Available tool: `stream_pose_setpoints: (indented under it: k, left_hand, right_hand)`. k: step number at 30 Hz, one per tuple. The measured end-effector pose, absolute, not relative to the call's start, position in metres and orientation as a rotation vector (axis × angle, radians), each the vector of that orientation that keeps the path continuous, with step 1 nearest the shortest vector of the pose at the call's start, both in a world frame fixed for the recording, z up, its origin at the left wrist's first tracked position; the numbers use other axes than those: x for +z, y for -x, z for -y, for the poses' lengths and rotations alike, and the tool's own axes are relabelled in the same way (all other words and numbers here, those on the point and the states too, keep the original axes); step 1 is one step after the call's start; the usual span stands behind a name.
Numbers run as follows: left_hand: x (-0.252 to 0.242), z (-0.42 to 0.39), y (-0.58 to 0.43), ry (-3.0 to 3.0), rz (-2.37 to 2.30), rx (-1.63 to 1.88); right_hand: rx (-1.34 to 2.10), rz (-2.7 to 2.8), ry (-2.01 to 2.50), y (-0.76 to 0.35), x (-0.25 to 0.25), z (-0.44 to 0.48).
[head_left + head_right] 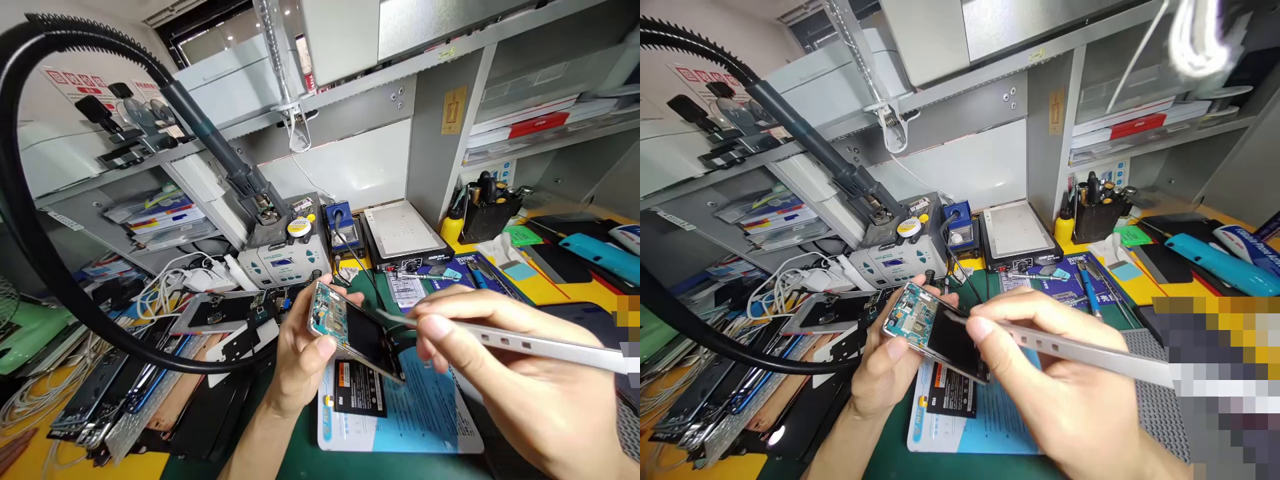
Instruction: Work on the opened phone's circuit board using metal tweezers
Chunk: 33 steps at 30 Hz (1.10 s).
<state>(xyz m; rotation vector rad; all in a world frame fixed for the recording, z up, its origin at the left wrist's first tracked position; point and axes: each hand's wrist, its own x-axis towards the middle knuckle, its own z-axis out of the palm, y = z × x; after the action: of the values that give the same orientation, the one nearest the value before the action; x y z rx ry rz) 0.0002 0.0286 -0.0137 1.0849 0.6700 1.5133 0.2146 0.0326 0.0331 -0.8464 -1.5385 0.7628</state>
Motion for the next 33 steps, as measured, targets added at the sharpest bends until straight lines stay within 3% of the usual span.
stream_pose_setpoints:
  k: [8, 29, 33]
  left_hand:
    - [-0.008, -0.027, 0.017, -1.281, -0.463, 1.456]
    - [-0.001, -0.015, 0.012, -1.306, -0.482, 1.441]
    - [-0.002, -0.015, 0.013, -1.275, -0.471, 1.472]
  right_hand:
    - [1.069, 1.661, 0.776, -0.206, 0.032, -0.025]
    - [0.924, 1.825, 0.606, -0.208, 0.032, -0.025]
    - [0.72, 1.844, 0.655, -0.206, 0.034, -0.026]
